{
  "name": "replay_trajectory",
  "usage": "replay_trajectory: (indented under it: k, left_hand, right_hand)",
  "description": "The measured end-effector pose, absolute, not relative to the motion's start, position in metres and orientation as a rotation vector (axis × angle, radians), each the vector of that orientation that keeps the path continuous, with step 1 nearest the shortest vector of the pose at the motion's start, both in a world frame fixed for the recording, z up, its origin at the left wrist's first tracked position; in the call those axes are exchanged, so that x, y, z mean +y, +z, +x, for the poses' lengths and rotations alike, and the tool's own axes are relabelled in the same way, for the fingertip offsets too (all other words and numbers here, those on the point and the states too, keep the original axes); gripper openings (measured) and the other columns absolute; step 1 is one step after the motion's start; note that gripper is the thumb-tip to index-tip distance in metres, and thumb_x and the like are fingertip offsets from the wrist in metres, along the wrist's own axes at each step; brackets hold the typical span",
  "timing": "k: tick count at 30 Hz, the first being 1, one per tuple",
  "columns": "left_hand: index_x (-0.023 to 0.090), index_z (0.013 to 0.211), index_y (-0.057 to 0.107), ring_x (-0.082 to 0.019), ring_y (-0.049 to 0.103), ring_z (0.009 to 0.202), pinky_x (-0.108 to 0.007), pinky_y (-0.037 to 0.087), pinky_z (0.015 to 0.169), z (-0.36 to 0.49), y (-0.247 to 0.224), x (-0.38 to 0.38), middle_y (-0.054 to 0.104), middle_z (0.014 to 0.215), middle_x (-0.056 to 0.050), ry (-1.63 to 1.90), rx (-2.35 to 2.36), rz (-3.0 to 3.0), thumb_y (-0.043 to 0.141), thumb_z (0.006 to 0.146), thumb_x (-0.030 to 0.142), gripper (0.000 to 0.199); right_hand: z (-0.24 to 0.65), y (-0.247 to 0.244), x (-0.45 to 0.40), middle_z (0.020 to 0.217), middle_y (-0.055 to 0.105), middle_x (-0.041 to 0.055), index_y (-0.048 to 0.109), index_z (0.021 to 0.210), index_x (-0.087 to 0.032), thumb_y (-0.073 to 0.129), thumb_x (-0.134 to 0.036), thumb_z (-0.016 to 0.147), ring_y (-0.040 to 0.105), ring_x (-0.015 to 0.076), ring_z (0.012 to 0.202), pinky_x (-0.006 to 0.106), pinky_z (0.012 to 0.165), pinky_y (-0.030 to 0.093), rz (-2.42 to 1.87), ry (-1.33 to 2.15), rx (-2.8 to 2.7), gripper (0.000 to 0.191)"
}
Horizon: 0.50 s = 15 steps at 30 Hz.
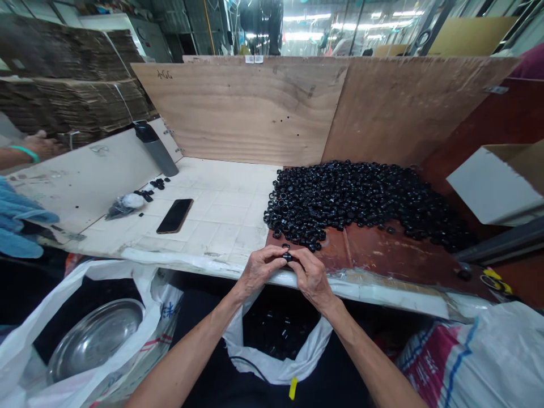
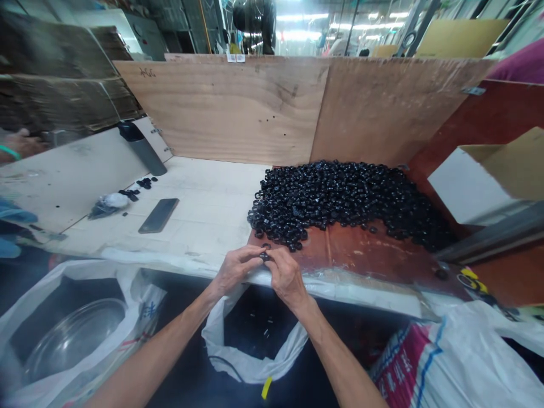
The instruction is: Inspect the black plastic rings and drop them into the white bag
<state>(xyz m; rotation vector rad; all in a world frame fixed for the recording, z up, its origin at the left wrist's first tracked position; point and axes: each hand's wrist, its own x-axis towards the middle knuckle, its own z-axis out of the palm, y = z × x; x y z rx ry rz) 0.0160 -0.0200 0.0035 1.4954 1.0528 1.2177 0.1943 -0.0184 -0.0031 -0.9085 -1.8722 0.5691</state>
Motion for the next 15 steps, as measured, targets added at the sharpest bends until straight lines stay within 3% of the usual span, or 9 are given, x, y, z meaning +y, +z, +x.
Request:
replay_trajectory:
  k: [3,6,9,12,15]
  left_hand:
    - [0.017,0.104,0.074,-0.024,0.067,0.103,-0.039,0.051,0.099,0.016,0.002,-0.02,0.072,0.11,-0.01,1.22,1.057,1.459,0.072,0.082,0.029,0.025]
    - [0.017,0.102,0.074,-0.024,0.066,0.104,-0.039,0.05,0.099,0.016,0.002,-0.021,0.072,0.109,-0.01,1.259,1.039,1.51,0.071,0.083,0.031,0.024]
    - [0.018,0.098,0.074,-0.023,0.065,0.102,-0.037,0.051,0.097,0.016,0.01,-0.025,0.072,0.105,-0.009,1.293,1.049,1.589,0.07,0.084,0.032,0.021]
    - [0.018,0.099,0.074,-0.023,0.066,0.098,-0.034,0.052,0.093,0.016,0.016,-0.028,0.072,0.101,-0.008,1.257,1.066,1.62,0.069,0.085,0.032,0.02]
    - [0.018,0.096,0.074,-0.022,0.067,0.094,-0.032,0.053,0.089,0.014,0.006,-0.023,0.072,0.098,-0.009,1.276,1.039,1.583,0.068,0.085,0.034,0.02]
  right_hand:
    - [0.192,-0.004,-0.019,0.104,0.066,0.0096,0.063,0.113,-0.019,0.049,-0.017,0.095,0.062,0.0212,0.098,0.035,0.088,0.05,-0.925,0.576,-1.832,0.023]
    - [0.191,-0.002,-0.019,0.09,0.066,0.0067,0.066,0.1,-0.019,0.049,-0.023,0.097,0.063,0.0189,0.083,0.031,0.078,0.05,-1.028,0.591,-1.853,0.019]
    - [0.19,0.0,-0.021,0.074,0.063,0.0037,0.066,0.082,-0.019,0.04,-0.026,0.1,0.06,0.0169,0.071,0.028,0.07,0.047,-1.1,0.534,-1.961,0.032]
    - [0.187,-0.007,-0.023,0.069,0.062,0.0033,0.066,0.079,-0.021,0.036,-0.028,0.101,0.06,0.0178,0.068,0.028,0.067,0.047,-1.11,0.411,-1.974,0.038]
    - [0.182,-0.028,-0.018,0.087,0.069,0.0069,0.065,0.105,-0.021,0.046,-0.037,0.098,0.066,0.0195,0.079,0.025,0.068,0.051,-1.067,0.372,-1.758,0.027]
